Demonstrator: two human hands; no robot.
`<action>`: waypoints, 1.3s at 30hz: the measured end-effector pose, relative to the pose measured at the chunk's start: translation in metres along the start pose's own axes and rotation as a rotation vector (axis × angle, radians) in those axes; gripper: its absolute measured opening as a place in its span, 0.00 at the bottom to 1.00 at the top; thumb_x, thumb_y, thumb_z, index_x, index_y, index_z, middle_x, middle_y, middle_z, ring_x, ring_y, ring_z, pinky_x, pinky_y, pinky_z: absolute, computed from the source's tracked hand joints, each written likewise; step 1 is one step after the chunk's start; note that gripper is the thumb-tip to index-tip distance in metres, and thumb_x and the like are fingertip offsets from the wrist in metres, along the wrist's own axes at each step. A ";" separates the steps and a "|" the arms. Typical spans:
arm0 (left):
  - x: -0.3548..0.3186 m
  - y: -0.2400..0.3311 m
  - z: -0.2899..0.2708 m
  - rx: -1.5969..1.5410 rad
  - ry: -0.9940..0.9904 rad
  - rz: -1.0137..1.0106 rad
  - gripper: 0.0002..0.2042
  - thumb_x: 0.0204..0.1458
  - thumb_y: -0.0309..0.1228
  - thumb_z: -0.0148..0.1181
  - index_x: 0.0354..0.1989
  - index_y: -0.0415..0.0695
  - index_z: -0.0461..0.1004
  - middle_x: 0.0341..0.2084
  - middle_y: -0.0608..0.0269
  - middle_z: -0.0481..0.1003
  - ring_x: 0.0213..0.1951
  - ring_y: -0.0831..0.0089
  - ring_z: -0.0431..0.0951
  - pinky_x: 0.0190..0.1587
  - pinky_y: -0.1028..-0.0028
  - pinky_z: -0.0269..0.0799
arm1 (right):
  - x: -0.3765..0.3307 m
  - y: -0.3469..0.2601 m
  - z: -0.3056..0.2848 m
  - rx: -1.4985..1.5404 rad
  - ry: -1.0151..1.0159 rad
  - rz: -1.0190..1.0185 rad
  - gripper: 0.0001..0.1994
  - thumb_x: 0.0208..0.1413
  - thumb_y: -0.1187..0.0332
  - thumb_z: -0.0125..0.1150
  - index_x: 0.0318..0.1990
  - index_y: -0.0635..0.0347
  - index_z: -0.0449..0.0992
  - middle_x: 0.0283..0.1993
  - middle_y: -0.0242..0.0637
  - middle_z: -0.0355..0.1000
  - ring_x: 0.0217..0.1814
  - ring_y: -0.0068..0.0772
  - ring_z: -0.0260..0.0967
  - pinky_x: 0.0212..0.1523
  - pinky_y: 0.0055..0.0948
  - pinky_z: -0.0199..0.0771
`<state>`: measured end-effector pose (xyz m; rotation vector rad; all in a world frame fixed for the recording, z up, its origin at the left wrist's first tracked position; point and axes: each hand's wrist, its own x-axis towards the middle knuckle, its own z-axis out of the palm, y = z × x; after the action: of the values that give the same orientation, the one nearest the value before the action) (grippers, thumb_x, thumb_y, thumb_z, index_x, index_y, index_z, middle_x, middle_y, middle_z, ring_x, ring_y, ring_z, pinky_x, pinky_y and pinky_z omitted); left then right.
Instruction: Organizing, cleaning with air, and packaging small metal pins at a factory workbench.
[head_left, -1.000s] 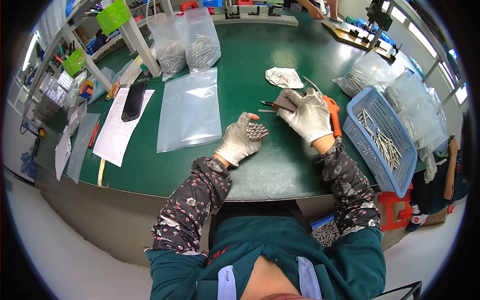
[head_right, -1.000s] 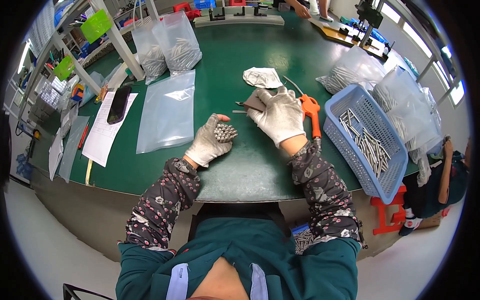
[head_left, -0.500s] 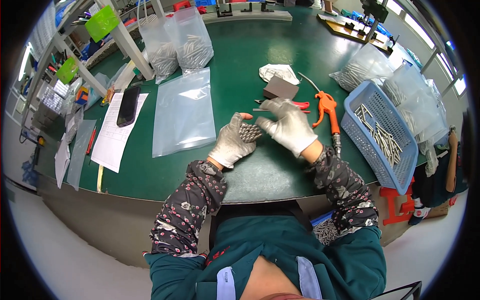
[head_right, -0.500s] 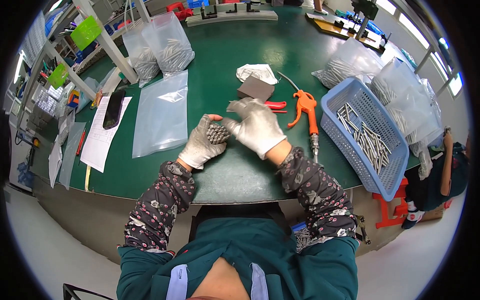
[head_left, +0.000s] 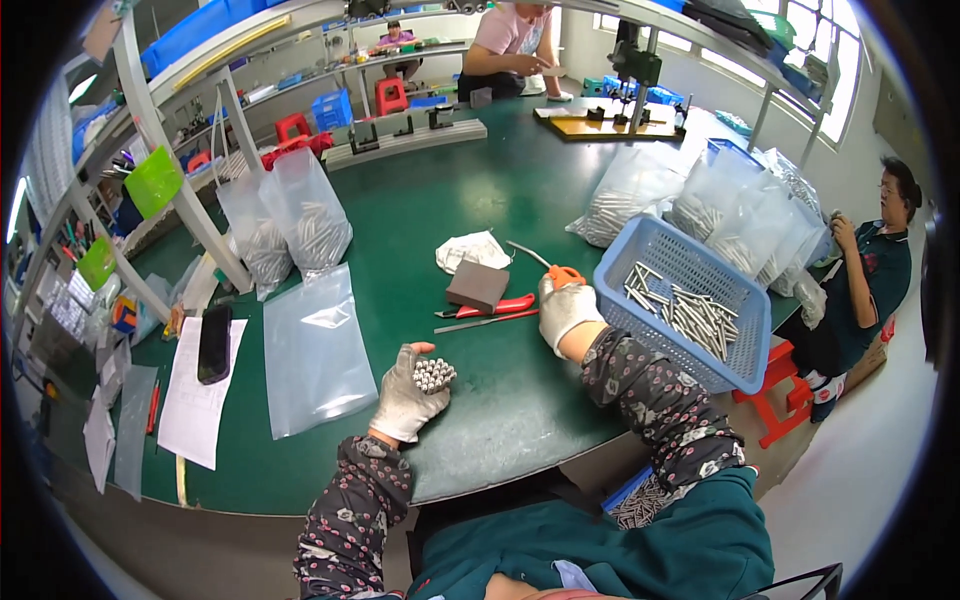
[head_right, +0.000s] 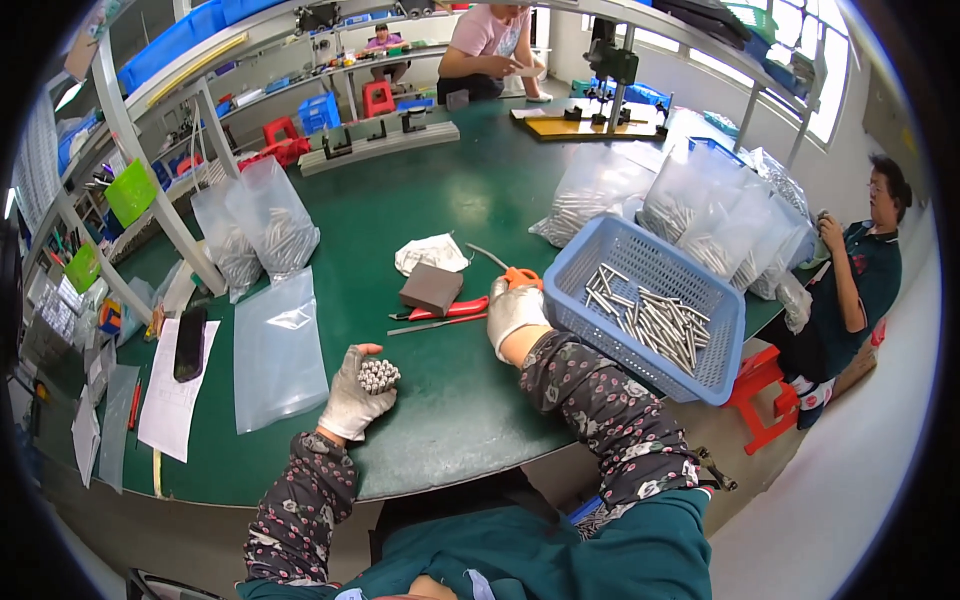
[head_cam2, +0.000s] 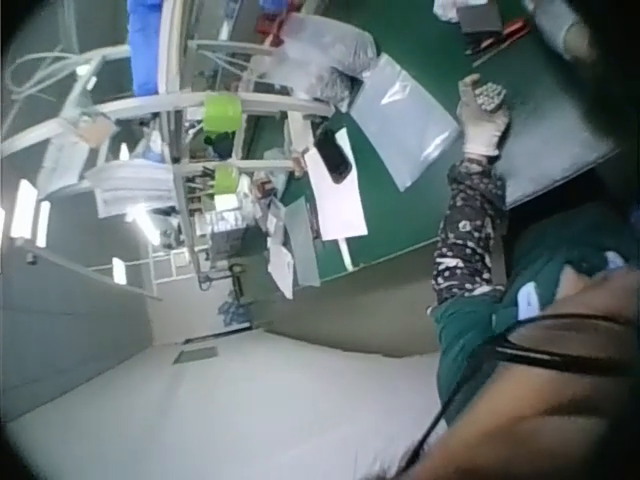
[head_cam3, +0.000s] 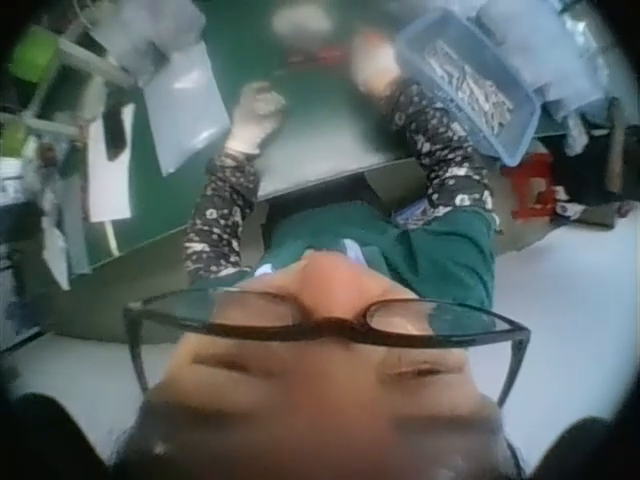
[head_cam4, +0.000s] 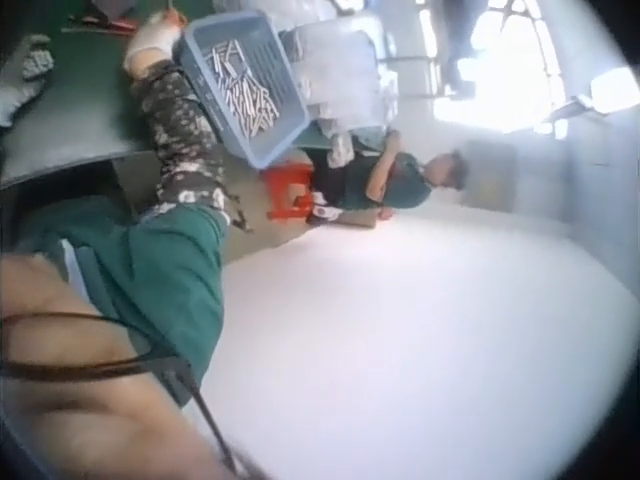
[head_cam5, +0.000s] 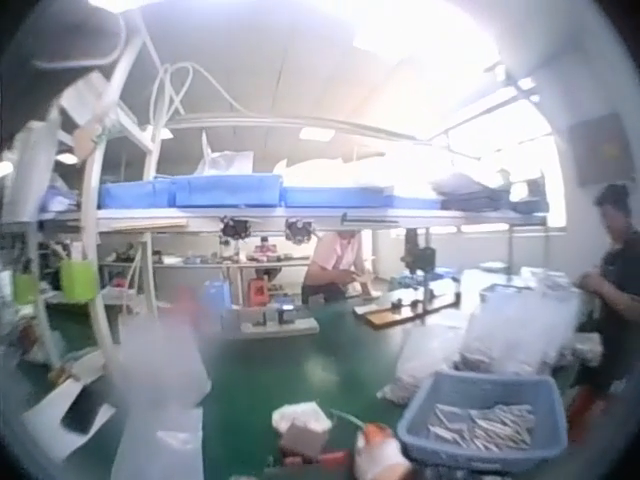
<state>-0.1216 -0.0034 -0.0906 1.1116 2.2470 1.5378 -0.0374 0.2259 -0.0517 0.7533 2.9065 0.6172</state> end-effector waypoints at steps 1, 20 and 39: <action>0.000 -0.002 0.001 -0.046 -0.008 -0.005 0.25 0.33 0.24 0.61 0.44 0.42 0.62 0.26 0.63 0.73 0.29 0.72 0.75 0.34 0.75 0.71 | 0.003 0.005 0.001 0.058 -0.113 -0.004 0.25 0.51 0.66 0.44 0.56 0.68 0.57 0.35 0.45 0.72 0.36 0.43 0.72 0.34 0.36 0.68; 0.001 0.000 0.001 -0.087 -0.026 -0.001 0.25 0.32 0.24 0.62 0.44 0.43 0.62 0.27 0.65 0.74 0.30 0.76 0.76 0.35 0.78 0.71 | -0.054 0.031 0.015 1.040 0.001 0.328 0.27 0.43 0.71 0.49 0.55 0.66 0.57 0.30 0.46 0.70 0.30 0.40 0.71 0.32 0.36 0.71; 0.004 -0.006 0.000 -0.036 -0.063 0.042 0.16 0.31 0.23 0.61 0.32 0.40 0.65 0.22 0.62 0.72 0.27 0.73 0.75 0.32 0.76 0.71 | -0.173 -0.002 0.015 2.726 -1.504 -0.411 0.38 0.39 0.65 0.62 0.59 0.63 0.52 0.55 0.50 0.57 0.26 0.20 0.62 0.30 0.13 0.70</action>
<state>-0.1271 -0.0021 -0.0944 1.1871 2.1601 1.5303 0.1161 0.1467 -0.0711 0.0151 0.5102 -2.5507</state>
